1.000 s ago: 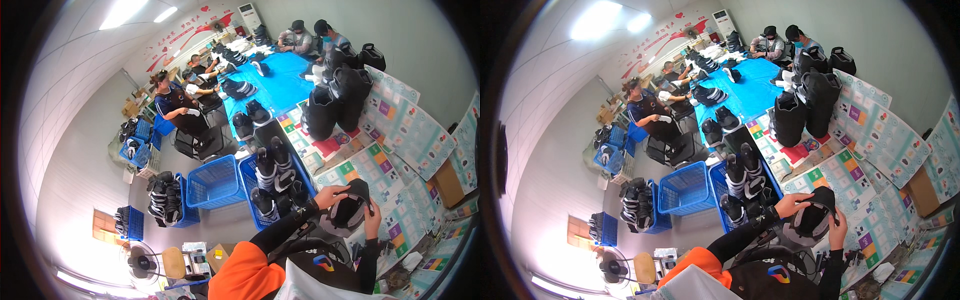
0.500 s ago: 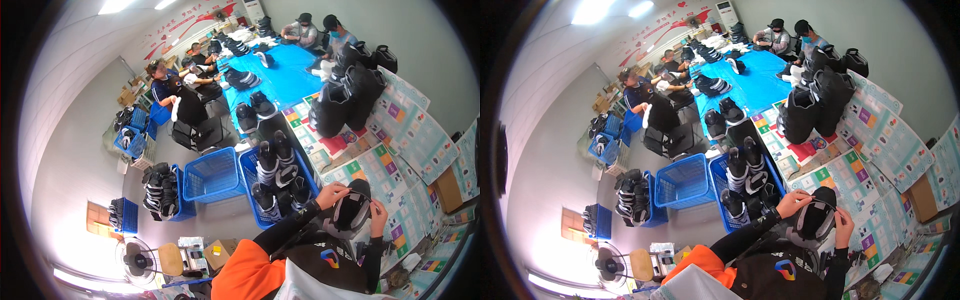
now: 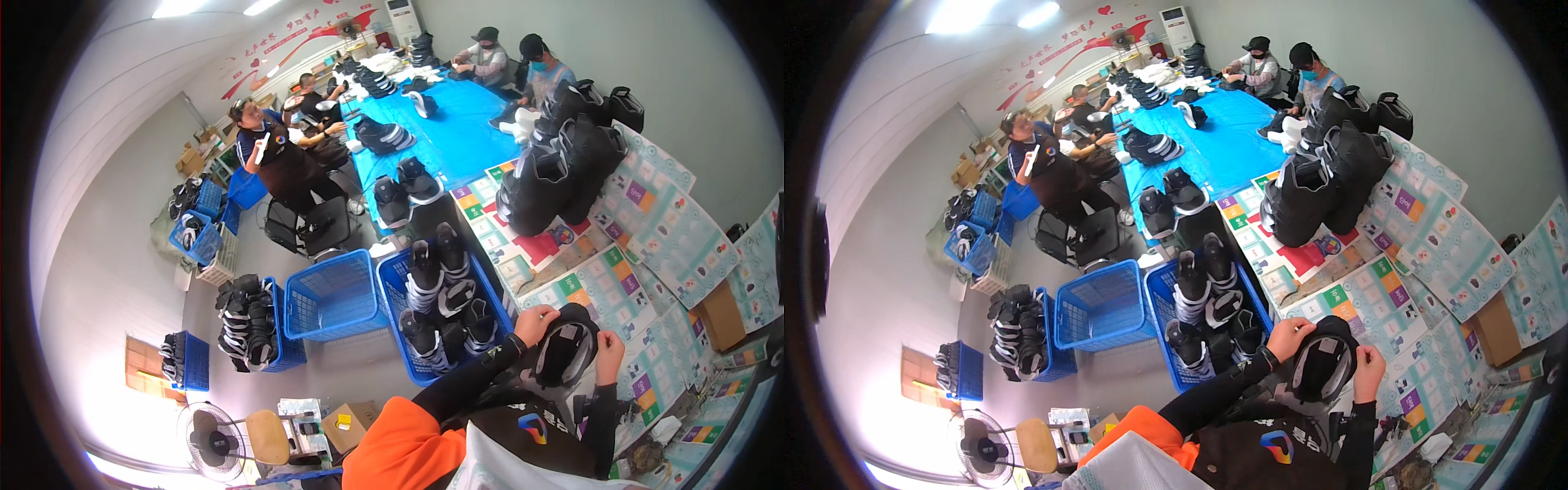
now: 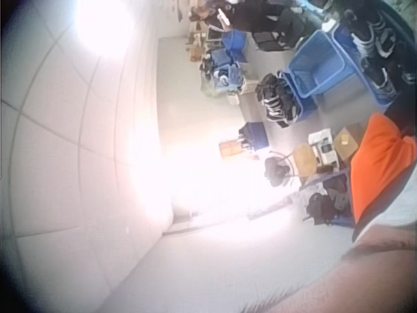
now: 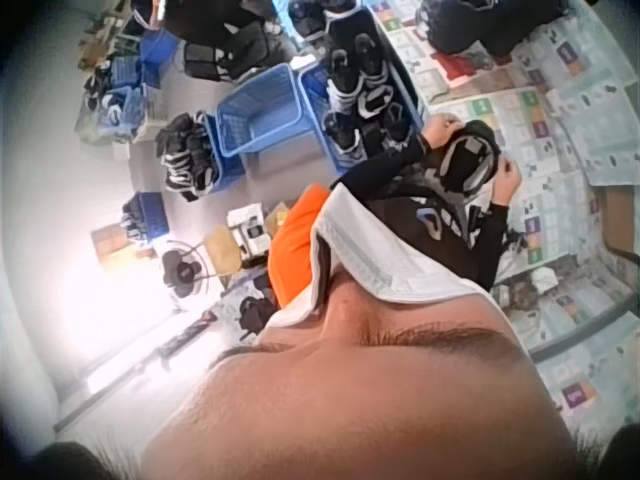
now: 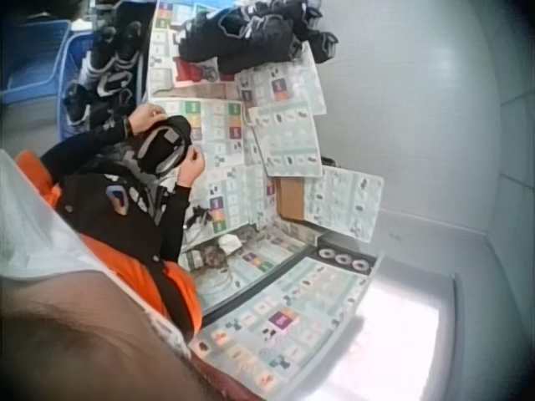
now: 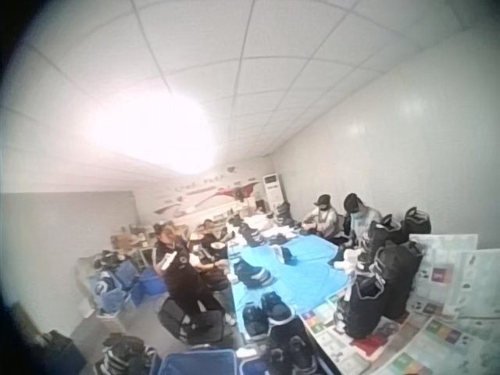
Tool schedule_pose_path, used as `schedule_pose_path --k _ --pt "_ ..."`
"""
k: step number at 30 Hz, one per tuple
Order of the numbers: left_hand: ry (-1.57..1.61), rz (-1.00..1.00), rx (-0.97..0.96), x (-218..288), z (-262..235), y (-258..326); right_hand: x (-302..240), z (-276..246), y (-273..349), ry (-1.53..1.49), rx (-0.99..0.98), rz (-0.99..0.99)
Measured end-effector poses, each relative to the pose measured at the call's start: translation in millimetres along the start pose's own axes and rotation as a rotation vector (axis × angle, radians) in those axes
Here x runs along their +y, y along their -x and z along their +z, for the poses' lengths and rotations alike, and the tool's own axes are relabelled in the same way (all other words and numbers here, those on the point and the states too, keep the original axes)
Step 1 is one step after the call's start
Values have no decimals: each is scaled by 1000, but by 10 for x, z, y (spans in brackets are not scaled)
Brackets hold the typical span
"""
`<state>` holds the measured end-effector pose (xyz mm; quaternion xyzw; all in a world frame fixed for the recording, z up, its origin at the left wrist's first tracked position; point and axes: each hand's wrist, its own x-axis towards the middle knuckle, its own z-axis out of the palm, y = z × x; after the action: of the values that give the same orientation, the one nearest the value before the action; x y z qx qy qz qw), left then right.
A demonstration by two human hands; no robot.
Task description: The person trims excess material from the inside of shoes using a small hand tool. They pick up individual shoes from a blue crate, use the tool to cut away interior components, and then place the finished items back into another crate.
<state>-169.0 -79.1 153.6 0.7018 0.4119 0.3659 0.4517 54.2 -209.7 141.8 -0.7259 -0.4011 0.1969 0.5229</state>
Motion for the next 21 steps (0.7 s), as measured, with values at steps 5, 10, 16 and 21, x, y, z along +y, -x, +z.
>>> schedule_pose_path --k 5,10,16,21 --pt "287 -276 -265 -95 5 -159 30 -88 -124 -515 -293 402" --pt "326 -570 -491 59 -27 -260 99 -144 -71 -576 -176 342" --pt "532 -428 -296 -397 -46 -337 -299 -123 38 -623 -133 479" --pt "526 -435 -249 -227 -122 -433 -282 -286 38 -663 -78 581"
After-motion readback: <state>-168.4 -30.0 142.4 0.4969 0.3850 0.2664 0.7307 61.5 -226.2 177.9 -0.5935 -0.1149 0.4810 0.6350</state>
